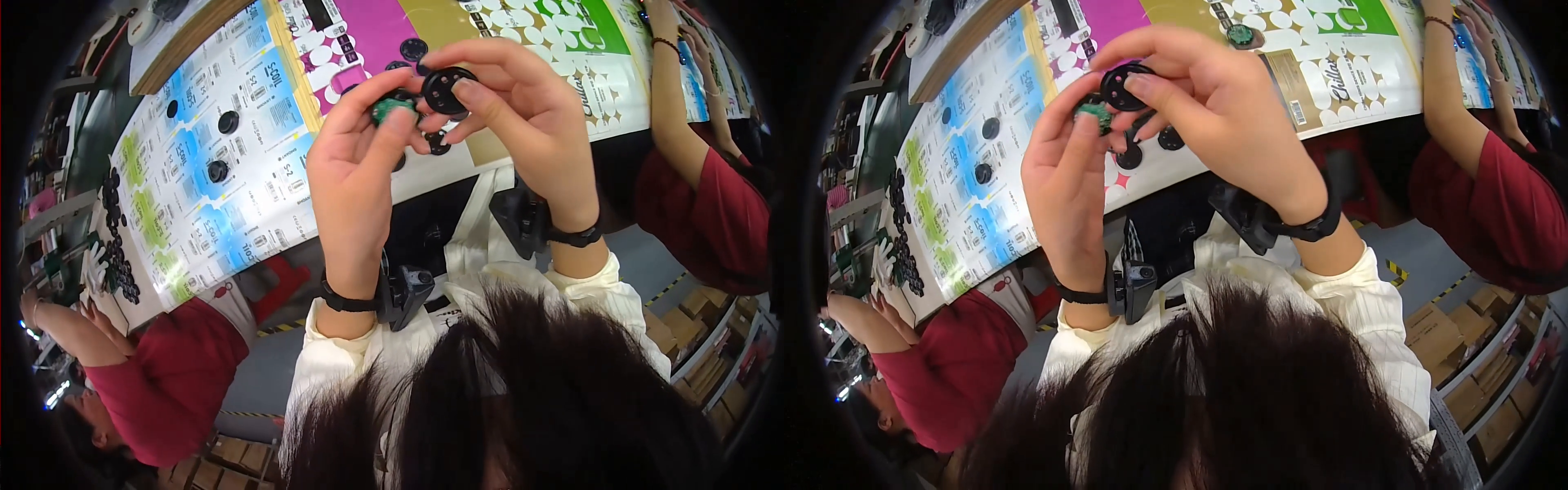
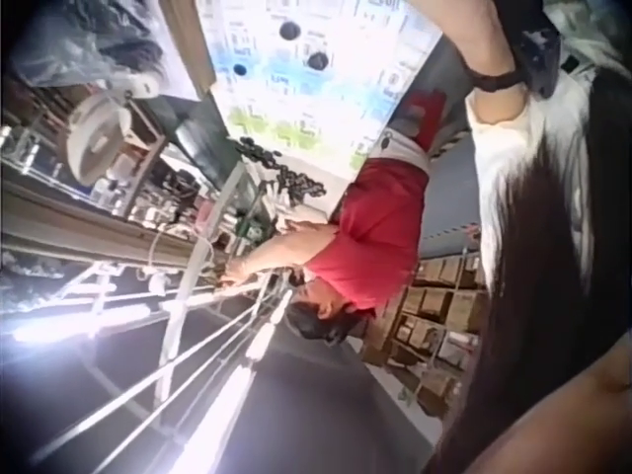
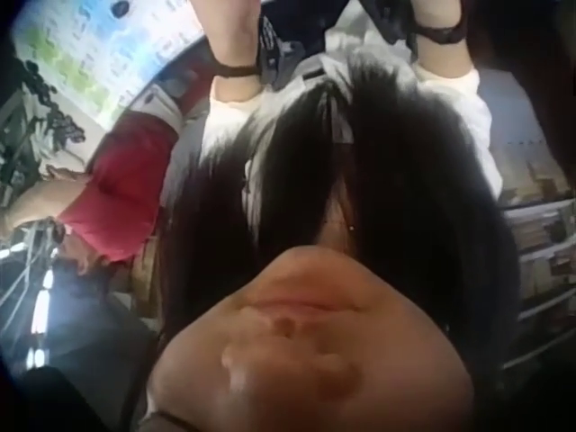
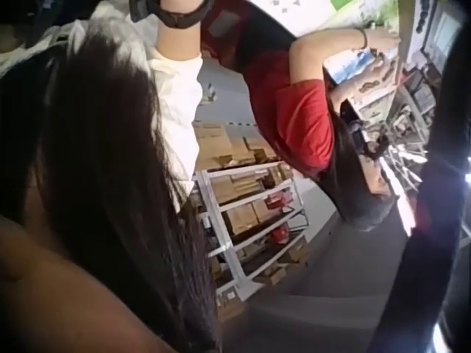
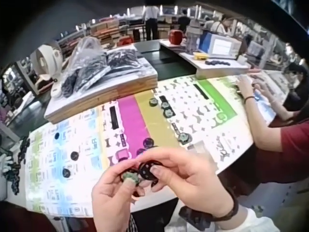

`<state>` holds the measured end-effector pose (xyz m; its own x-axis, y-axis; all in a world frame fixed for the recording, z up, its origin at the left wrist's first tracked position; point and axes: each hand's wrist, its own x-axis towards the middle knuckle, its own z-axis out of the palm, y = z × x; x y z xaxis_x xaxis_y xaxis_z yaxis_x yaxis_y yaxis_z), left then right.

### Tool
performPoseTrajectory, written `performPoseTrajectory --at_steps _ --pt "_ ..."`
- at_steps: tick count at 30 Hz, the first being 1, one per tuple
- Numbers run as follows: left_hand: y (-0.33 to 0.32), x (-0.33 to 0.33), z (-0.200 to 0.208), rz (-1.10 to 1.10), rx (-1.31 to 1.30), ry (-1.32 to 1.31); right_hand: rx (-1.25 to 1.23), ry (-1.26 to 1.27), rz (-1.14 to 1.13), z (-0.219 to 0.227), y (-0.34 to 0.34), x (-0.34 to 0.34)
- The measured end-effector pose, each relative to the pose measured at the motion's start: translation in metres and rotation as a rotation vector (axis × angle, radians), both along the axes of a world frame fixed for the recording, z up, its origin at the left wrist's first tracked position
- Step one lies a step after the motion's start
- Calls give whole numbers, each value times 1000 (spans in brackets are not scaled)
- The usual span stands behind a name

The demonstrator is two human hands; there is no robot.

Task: Assembling and inspecting small black electronic components at a workbench according to a layout guide.

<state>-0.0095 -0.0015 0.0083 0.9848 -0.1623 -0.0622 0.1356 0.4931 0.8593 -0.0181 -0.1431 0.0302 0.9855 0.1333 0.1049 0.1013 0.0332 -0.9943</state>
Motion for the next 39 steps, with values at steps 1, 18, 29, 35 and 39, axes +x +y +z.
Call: performPoseTrajectory --at_steps 1,18,29,35,39 --pt "-3 -1 -1 8 45 -46 -69 -51 -27 -7 -1 -1" --pt "10 15 -6 -151 419 16 -738 -595 79 -23 -10 3" --pt "17 20 -3 -274 167 151 -913 -757 8 -22 -21 22" --pt "17 10 -4 -140 -146 139 -550 -461 -228 3 4 12" --pt "12 7 -14 -139 -361 246 -467 -531 -295 -22 17 10"
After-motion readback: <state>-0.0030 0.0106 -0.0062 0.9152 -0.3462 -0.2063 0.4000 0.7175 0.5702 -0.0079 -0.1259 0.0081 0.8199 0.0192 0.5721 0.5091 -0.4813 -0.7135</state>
